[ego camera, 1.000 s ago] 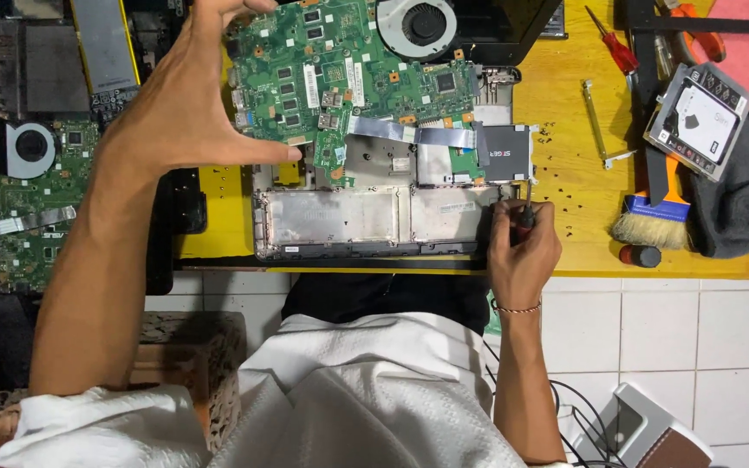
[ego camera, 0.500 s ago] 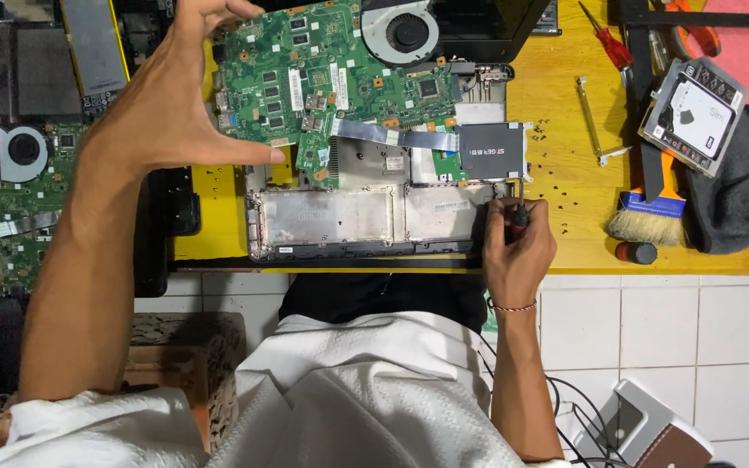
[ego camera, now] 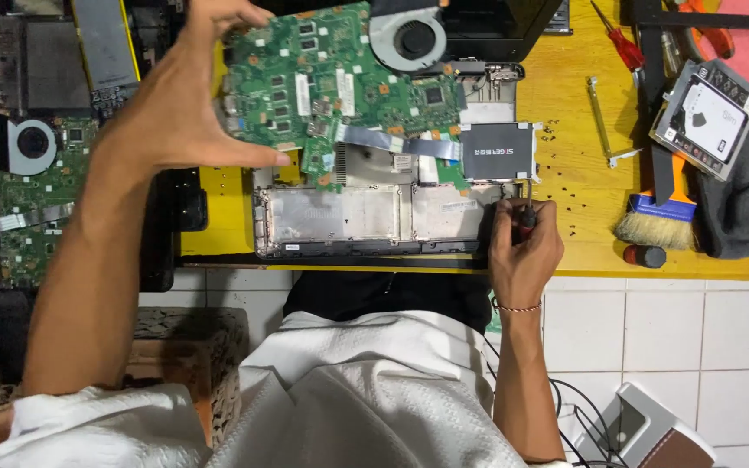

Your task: Installing a motherboard and cooling fan into a laptop chassis using a screwdriver

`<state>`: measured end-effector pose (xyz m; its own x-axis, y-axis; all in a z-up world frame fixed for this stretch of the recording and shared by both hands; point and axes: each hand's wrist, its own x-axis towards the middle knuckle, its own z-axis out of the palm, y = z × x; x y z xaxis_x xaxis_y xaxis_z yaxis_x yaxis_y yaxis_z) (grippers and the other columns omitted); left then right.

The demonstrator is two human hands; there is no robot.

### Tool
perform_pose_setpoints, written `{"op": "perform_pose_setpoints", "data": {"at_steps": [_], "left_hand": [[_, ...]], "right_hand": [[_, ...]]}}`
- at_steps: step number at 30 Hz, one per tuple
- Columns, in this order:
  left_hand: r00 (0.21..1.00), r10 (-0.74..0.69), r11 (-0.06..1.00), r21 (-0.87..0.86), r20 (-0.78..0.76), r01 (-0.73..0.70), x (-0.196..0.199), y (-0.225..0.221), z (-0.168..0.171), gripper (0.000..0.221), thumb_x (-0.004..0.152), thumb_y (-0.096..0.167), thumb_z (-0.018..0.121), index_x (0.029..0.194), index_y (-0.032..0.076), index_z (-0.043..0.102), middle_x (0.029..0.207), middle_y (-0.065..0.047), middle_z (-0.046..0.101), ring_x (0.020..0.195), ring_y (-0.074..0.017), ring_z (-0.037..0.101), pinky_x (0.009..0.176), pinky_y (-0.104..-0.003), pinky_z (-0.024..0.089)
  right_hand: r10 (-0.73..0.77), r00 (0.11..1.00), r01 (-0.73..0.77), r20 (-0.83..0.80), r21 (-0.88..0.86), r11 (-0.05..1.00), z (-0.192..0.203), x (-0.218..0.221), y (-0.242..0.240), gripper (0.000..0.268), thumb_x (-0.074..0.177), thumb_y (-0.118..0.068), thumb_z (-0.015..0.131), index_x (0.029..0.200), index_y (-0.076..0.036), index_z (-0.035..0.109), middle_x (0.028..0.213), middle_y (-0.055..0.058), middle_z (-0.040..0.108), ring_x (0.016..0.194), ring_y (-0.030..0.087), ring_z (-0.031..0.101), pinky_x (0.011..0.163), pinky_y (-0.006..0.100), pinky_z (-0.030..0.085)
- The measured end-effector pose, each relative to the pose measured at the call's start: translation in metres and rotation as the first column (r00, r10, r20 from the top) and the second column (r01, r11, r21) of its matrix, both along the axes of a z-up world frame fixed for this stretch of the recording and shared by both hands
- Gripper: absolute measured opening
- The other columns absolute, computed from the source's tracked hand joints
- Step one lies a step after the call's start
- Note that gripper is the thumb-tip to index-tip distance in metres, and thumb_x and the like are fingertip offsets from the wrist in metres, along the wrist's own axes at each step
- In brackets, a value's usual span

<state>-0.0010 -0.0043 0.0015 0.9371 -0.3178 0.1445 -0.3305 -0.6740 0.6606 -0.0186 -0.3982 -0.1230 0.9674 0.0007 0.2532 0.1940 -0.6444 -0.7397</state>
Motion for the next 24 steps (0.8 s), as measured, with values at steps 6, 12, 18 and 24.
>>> {"op": "perform_pose_setpoints", "data": {"at_steps": [6, 12, 18, 24], "left_hand": [[1.000, 0.017, 0.999, 0.032, -0.008, -0.017, 0.002, -0.015, -0.032, 0.112, 0.060, 0.029, 0.102, 0.141, 0.004, 0.028, 0.145, -0.025, 0.038, 0.135, -0.0402, 0.044, 0.117, -0.056, 0.036], [0.999, -0.003, 1.000, 0.012, -0.042, 0.003, 0.004, -0.026, -0.048, 0.106, 0.061, 0.029, 0.100, 0.140, 0.006, 0.033, 0.148, -0.023, 0.038, 0.138, -0.0386, 0.039, 0.118, -0.055, 0.033], [0.998, -0.011, 1.000, 0.016, -0.059, 0.012, 0.003, -0.035, -0.058, 0.100, 0.061, 0.028, 0.097, 0.138, 0.006, 0.036, 0.145, -0.022, 0.039, 0.138, -0.0385, 0.038, 0.120, -0.054, 0.029], [0.999, 0.001, 1.000, 0.014, -0.047, 0.000, -0.002, -0.036, -0.072, 0.096, 0.063, 0.027, 0.095, 0.137, 0.009, 0.037, 0.147, -0.021, 0.035, 0.142, -0.0421, 0.033, 0.120, -0.056, 0.029]], "right_hand": [[-0.011, 1.000, 0.011, 0.016, -0.030, 0.999, -0.005, 0.000, -0.002, 0.011, 0.103, -0.011, 0.065, 0.098, -0.005, 0.057, 0.090, 0.007, 0.069, 0.072, 0.021, 0.060, 0.068, 0.035, 0.047], [0.011, 1.000, -0.010, 0.026, -0.030, 0.999, -0.004, 0.000, -0.002, 0.011, 0.104, -0.009, 0.065, 0.098, -0.004, 0.057, 0.087, 0.008, 0.067, 0.071, 0.021, 0.059, 0.065, 0.035, 0.047], [-0.005, 1.000, 0.006, 0.026, -0.037, 0.999, -0.006, 0.000, -0.001, 0.015, 0.105, -0.009, 0.067, 0.097, -0.005, 0.055, 0.084, 0.007, 0.064, 0.069, 0.020, 0.054, 0.063, 0.035, 0.044], [-0.014, 1.000, 0.015, 0.023, -0.057, 0.998, -0.009, 0.000, -0.001, 0.019, 0.108, -0.011, 0.067, 0.095, -0.006, 0.054, 0.078, 0.005, 0.058, 0.066, 0.018, 0.047, 0.061, 0.034, 0.040]]}}
